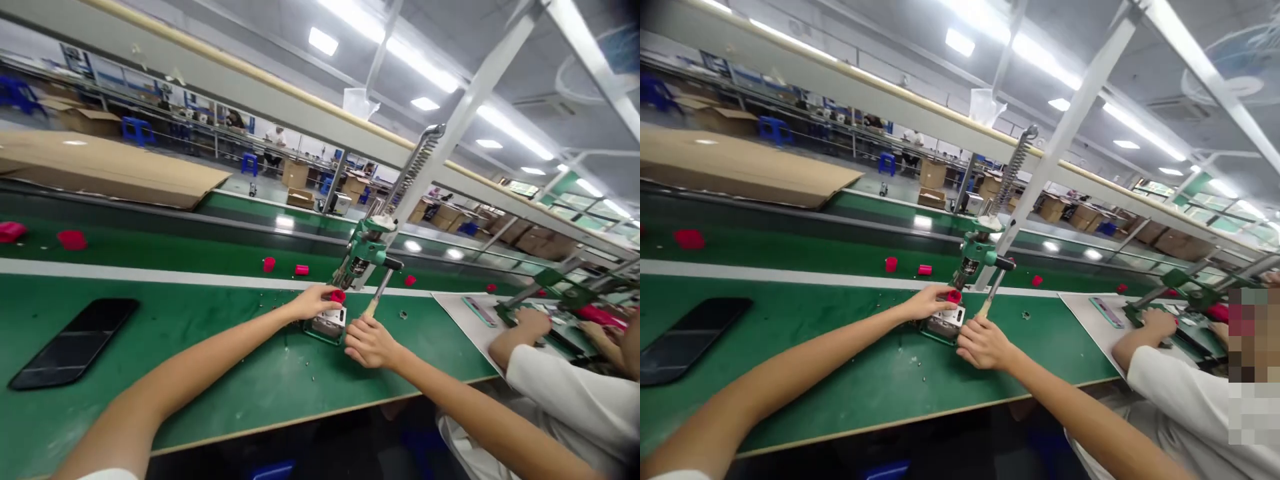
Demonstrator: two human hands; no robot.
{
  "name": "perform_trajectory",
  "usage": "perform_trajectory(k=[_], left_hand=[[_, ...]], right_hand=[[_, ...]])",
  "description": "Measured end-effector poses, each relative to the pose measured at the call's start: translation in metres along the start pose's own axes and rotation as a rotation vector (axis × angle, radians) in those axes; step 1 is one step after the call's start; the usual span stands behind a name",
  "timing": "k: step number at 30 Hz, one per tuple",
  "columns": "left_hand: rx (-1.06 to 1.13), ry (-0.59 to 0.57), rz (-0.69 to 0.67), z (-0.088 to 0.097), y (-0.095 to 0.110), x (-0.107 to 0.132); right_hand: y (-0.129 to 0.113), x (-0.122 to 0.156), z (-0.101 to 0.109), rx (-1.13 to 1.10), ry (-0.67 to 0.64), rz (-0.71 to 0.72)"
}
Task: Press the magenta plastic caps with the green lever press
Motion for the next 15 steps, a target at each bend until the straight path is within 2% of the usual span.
perform_trajectory(k=[7, 12, 15], left_hand=[[0.012, -0.035, -0.025, -0.003, 0.004, 0.0], [0.036, 0.004, -0.05, -0.004, 0.012, -0.006], [0.072, 0.033, -0.054, -0.006, 0.016, -0.008]], right_hand=[[0.015, 0.007, -0.025, 0.086, 0.078, -0.053], [0.017, 0.004, -0.027, 0.078, 0.157, -0.097], [0.014, 0.001, -0.021, 0.049, 0.186, -0.095]])
Point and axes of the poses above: each hand's wrist, its own x-axis away from the middle knuckle, its own z-axis out of the back of the hand, y = z × x, the point moved 7 cm from there along -x, towards the middle knuckle, and after that the axes turned 14 degrees about x, right-handed, at the moved point
